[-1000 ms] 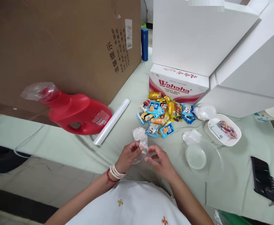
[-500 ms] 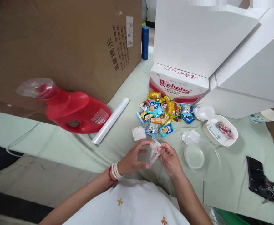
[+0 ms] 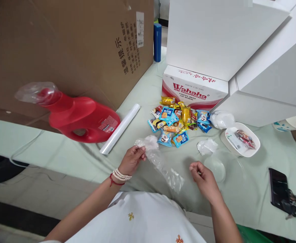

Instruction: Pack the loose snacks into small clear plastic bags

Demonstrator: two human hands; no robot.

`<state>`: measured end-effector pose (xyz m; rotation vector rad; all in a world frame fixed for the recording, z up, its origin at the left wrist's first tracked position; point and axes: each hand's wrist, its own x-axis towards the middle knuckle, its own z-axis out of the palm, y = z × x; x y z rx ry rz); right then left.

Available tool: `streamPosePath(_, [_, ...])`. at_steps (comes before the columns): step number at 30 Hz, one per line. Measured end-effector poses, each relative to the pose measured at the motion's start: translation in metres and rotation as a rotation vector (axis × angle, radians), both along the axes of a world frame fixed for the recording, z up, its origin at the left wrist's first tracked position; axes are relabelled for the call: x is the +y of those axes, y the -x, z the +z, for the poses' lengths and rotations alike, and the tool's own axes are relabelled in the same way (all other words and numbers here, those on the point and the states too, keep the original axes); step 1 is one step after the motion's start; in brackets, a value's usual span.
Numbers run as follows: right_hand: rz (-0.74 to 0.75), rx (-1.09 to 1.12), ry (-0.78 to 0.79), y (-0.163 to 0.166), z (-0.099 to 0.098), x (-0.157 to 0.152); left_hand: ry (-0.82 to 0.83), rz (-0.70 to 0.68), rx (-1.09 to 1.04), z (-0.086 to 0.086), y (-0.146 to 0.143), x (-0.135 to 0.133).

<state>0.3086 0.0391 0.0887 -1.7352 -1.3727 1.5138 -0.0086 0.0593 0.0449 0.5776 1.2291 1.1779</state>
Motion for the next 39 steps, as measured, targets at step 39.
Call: streamPosePath(39, [-0.324,0.388,0.113,0.084,-0.029,0.014,0.026,-0.191,-0.045,-0.02,-0.049,-0.017])
